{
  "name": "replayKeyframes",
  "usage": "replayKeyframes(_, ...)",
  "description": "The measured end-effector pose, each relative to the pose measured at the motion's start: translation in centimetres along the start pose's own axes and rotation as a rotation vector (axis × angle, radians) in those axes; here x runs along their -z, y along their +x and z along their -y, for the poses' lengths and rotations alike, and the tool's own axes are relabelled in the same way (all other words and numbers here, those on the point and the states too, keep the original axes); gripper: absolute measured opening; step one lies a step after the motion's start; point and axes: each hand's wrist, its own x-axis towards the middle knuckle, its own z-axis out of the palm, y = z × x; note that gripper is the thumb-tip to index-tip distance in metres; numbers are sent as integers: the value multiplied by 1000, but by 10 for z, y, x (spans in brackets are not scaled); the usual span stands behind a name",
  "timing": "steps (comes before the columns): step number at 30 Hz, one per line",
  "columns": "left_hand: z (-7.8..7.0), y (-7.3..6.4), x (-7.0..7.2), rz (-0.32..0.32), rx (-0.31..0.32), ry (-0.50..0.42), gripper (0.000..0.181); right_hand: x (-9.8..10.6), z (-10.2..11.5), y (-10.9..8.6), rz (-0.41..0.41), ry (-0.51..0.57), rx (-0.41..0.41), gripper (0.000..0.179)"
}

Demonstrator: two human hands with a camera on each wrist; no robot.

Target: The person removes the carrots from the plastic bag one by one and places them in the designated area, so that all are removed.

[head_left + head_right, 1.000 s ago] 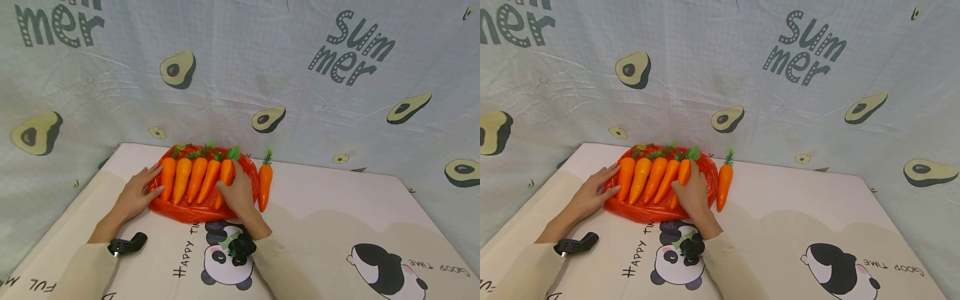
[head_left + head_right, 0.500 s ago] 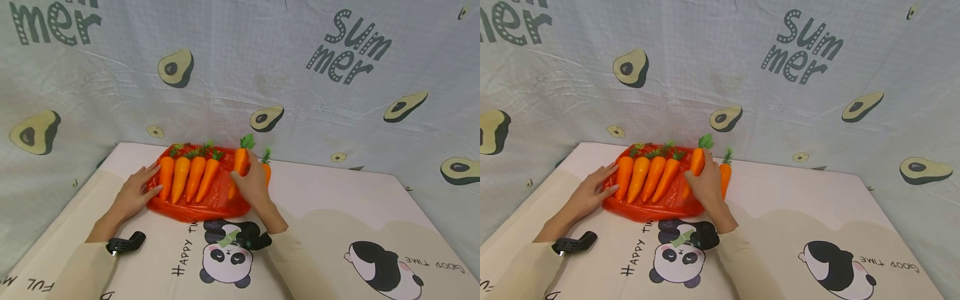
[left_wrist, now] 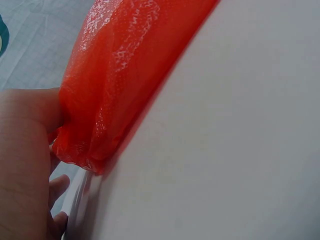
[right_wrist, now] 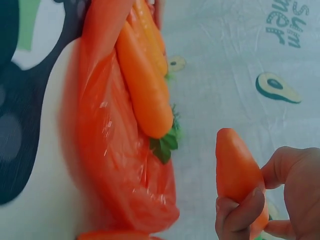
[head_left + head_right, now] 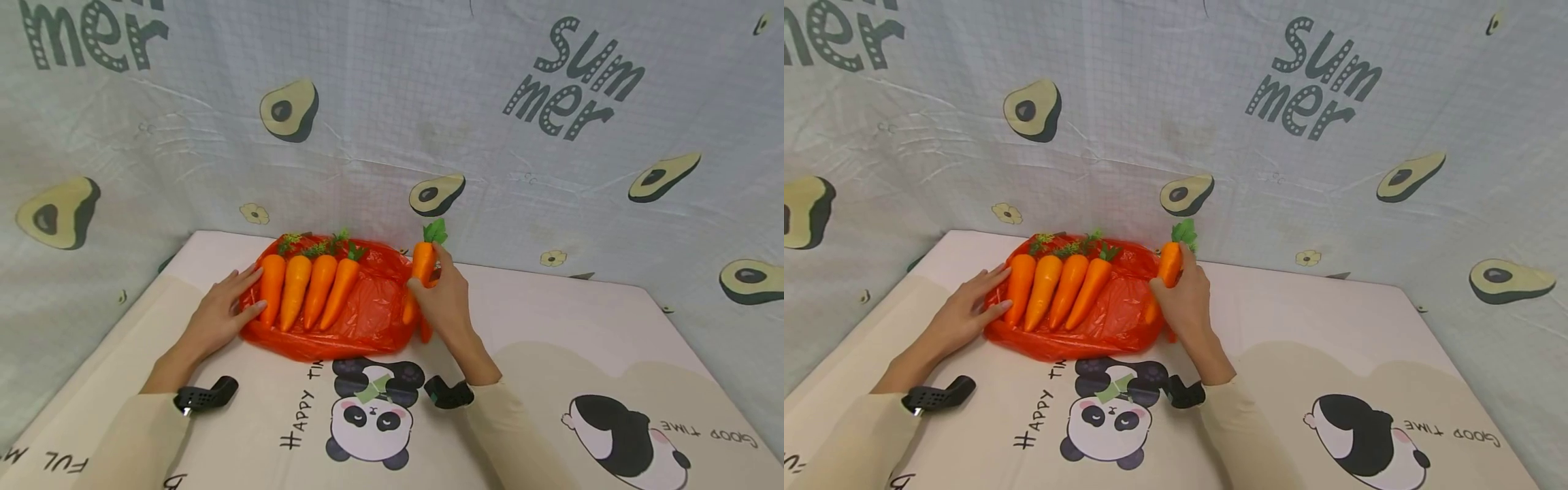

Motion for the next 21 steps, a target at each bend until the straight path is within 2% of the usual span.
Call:
replayKeyframes(11, 0, 1, 1, 3, 0, 0, 64, 19, -13, -4, 22, -71, -54, 71)
replayKeyframes(17, 1, 1, 1, 6, -2, 2, 64, 28, -24, -4, 32, -91, -108, 72)
replayKeyframes(21, 1, 1, 1, 12, 7, 1, 64, 32, -31, -4, 25, -98, -108, 72)
